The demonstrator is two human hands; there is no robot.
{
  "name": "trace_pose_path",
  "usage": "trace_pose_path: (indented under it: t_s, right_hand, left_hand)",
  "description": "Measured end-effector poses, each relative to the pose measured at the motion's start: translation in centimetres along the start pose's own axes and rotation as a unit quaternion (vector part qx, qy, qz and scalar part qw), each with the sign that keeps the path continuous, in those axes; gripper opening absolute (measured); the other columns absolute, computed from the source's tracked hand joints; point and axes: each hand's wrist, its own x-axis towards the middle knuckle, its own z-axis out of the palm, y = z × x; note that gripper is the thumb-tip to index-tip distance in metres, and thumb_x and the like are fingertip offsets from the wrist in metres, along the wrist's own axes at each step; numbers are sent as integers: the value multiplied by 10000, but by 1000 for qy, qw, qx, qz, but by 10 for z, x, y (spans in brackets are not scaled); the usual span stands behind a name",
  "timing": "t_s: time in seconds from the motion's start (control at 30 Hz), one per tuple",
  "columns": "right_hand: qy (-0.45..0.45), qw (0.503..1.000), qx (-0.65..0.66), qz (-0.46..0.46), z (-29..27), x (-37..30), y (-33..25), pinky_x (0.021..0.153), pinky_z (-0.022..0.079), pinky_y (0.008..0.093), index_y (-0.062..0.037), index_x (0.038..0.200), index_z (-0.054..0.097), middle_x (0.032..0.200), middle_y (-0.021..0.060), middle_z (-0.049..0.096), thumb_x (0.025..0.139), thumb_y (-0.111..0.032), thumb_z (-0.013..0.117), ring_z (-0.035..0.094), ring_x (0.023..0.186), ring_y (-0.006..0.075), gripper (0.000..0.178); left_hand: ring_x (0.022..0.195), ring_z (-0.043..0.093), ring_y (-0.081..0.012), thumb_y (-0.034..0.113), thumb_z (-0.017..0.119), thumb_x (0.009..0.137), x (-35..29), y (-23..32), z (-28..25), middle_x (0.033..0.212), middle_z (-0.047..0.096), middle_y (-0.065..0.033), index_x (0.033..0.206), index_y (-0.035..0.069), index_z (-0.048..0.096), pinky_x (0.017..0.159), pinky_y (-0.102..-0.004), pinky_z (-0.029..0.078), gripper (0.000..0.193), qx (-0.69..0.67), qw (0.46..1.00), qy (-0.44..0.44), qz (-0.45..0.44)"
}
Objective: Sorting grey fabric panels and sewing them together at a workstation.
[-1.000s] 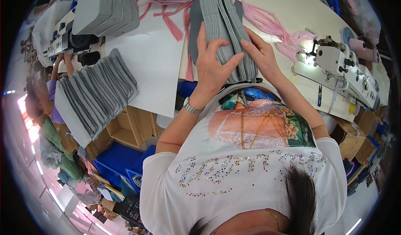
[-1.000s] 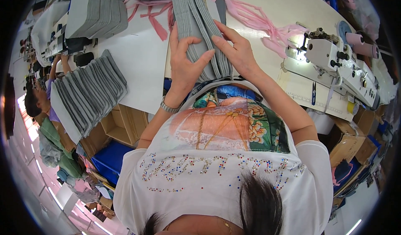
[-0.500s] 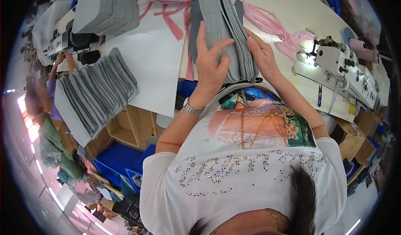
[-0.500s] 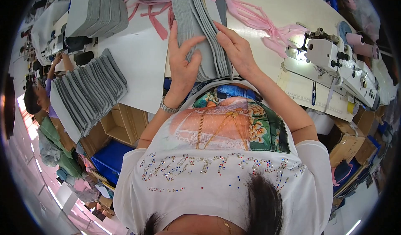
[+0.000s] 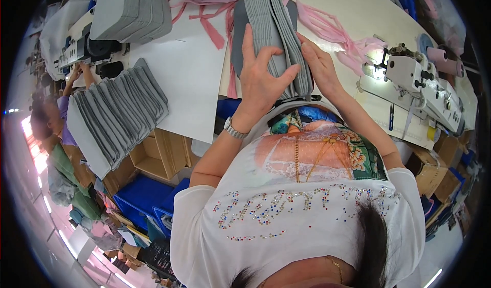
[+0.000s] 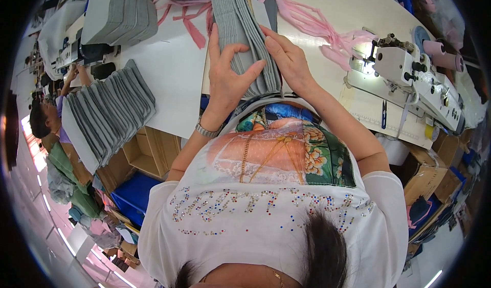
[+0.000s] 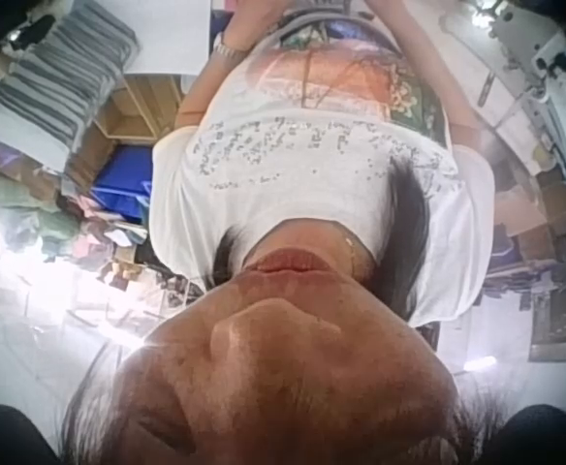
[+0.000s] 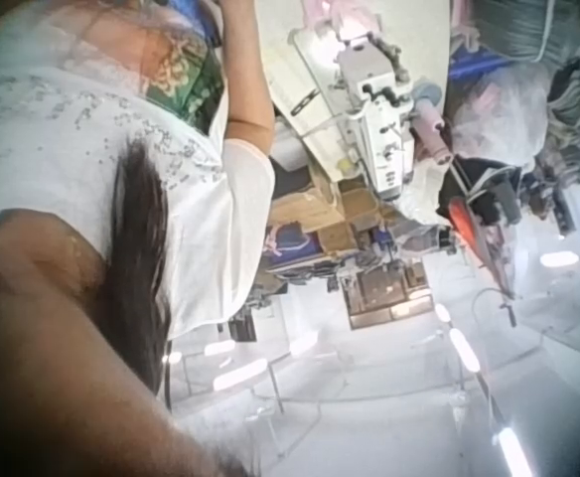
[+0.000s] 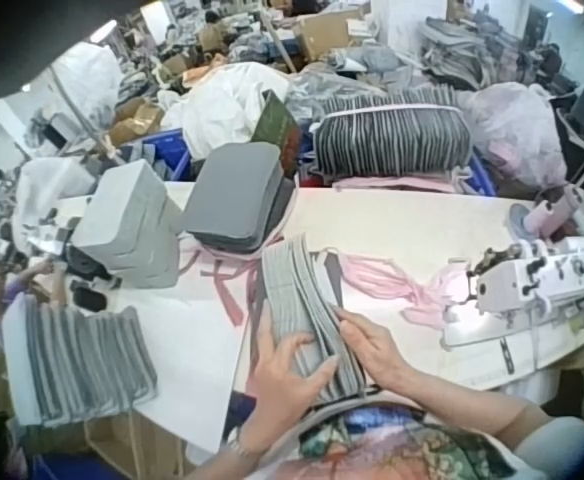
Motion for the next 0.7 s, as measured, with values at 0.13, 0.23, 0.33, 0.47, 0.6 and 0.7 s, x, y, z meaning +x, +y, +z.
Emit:
trace_pose_path:
  t_s: [0.13,0.23,0.33,0.47,0.6,0.7]
  right_hand:
    - [0,1000,3,3,1,0,-1,945,361,259,-9,1255,484,1207,112,548,936,-319,461,494,1098,148,446]
    - [-2,1000,10,-1,1,1,2,945,360,258,-11,1255,485,1213,112,544,935,-315,463,492,1102,149,442]
    - [-2,1000,11,1,1,1,4,948,359,257,-16,1254,488,1214,117,541,934,-313,466,492,1104,153,438]
    - [-1,1000,15,4,1,2,5,960,347,261,-15,1252,490,1210,125,543,933,-315,466,489,1115,159,438]
    - [-19,999,1,29,-3,0,-1,810,415,217,-56,1260,496,1166,77,558,933,-356,453,510,998,109,446]
    - [-17,997,22,71,0,-4,-4,684,419,185,-91,1277,488,1080,25,568,928,-385,452,496,857,64,458]
  left_hand:
    - [1179,434,-371,201,722,645,0,-2,1,1392,217,-299,871,59,578,797,-365,460,304,8,1000,5,16]
    - [1211,399,-382,160,687,645,0,-4,3,1390,216,-303,875,53,575,816,-373,455,277,-1,1000,6,13]
    - [1223,385,-388,141,670,643,0,-5,3,1390,213,-305,878,51,574,817,-375,456,270,3,1000,9,20]
    - [1208,405,-387,137,670,642,0,-2,1,1390,209,-306,882,52,574,799,-372,465,272,-1,1000,4,12]
    - [1182,434,-381,136,671,643,-1,-3,0,1391,211,-303,884,53,574,791,-373,468,273,-8,1000,7,7]
    - [1156,459,-376,136,671,641,-2,-2,-1,1392,210,-301,878,50,575,767,-375,475,270,-22,1000,0,-9]
